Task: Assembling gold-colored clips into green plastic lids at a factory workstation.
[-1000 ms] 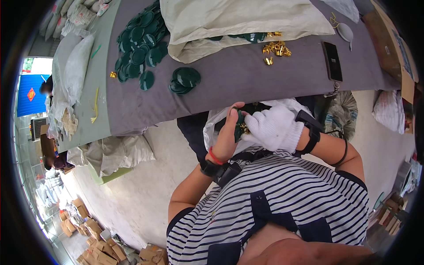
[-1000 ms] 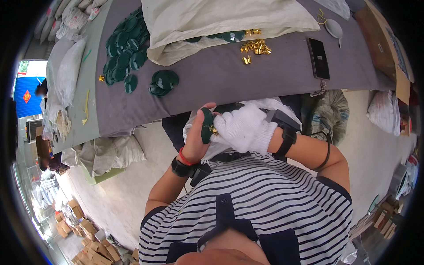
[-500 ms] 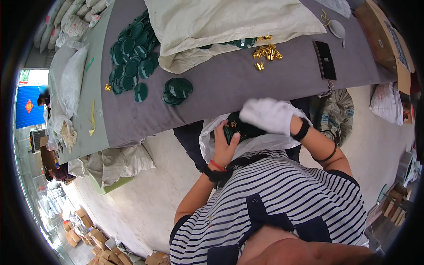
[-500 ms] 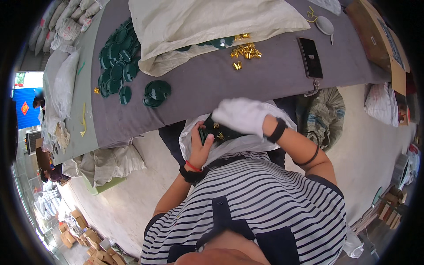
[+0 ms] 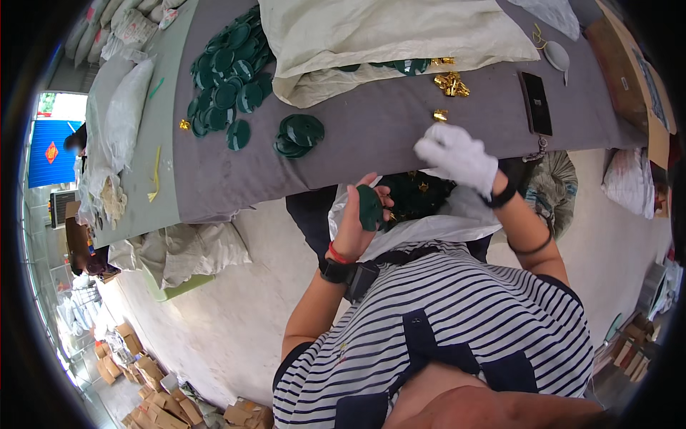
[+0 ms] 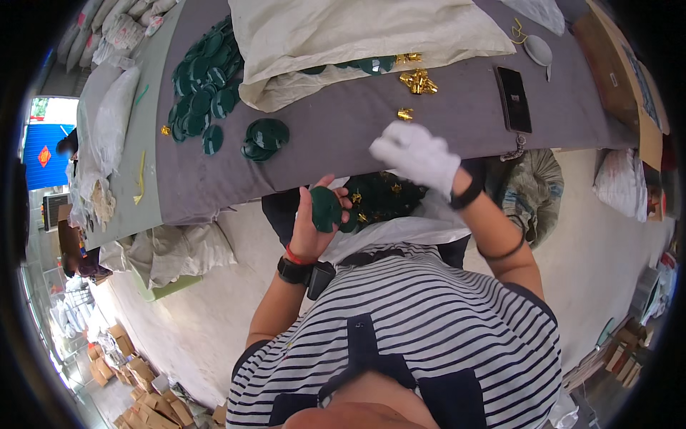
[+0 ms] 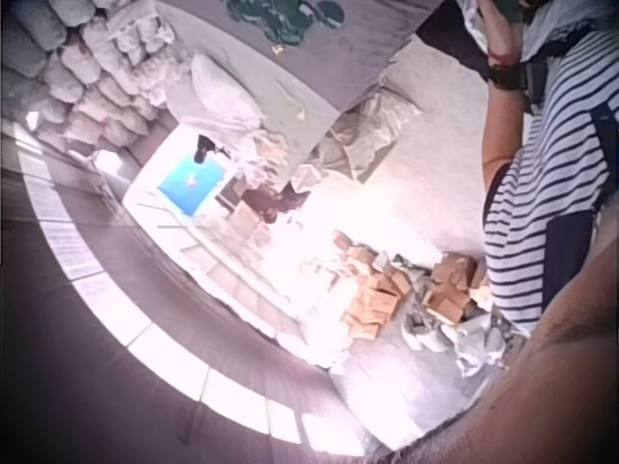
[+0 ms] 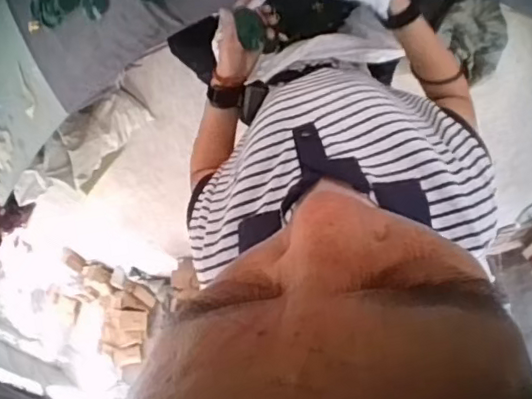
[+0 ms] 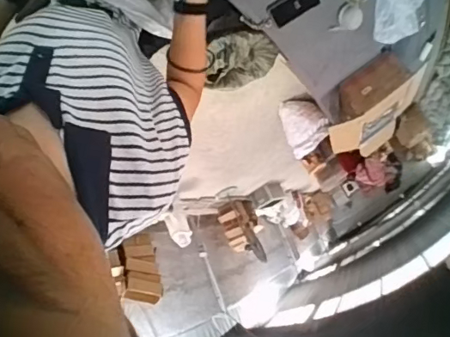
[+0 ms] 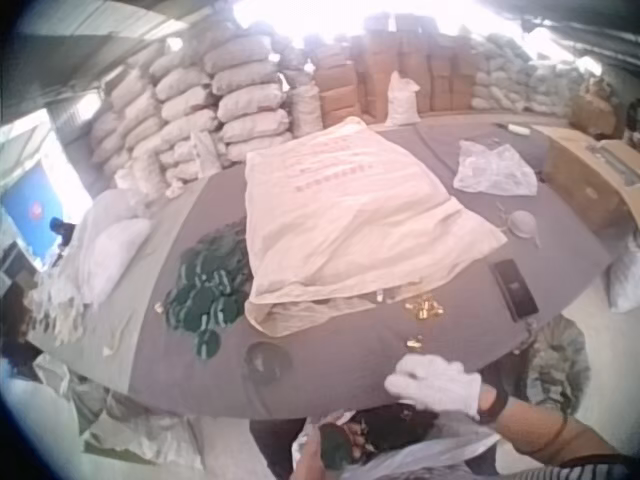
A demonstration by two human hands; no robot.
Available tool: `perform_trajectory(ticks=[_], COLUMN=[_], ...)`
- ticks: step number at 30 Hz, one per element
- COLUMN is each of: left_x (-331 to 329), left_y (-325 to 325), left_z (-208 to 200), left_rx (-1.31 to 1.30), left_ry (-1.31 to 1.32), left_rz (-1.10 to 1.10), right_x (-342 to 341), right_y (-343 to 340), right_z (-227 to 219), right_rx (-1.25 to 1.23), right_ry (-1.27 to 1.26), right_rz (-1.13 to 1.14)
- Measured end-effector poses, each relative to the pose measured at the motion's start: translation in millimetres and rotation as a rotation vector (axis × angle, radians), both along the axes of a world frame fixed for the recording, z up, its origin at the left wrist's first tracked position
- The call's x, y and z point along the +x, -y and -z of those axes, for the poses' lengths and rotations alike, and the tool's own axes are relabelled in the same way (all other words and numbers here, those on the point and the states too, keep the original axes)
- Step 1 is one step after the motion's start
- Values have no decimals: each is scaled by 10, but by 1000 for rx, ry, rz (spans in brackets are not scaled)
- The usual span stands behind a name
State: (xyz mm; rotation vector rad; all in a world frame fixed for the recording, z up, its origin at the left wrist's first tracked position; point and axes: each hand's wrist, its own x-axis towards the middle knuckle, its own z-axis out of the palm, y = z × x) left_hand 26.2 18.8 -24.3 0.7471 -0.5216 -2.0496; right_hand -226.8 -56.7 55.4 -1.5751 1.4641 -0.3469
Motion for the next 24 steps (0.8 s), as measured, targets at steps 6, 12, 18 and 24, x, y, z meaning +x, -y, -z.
perform_trajectory(ticks=[6, 12, 18, 24], left_x=[-247, -188, -79, -82], left_y=[64, 14, -56, -103], left_z=[-501, -558, -519, -705], left_rx=[-15, -324, -373, -527], left_ry=[16, 212, 392, 370], left_rz=[0, 64, 223, 202], right_x=[499, 499, 330, 428], right_y=[-711, -846, -639, -682], right_z=[-182, -272, -141, -336], right_rx=[41, 390, -943, -680], right_ry=[532, 653, 23, 58], right_rz=[24, 137, -612, -594])
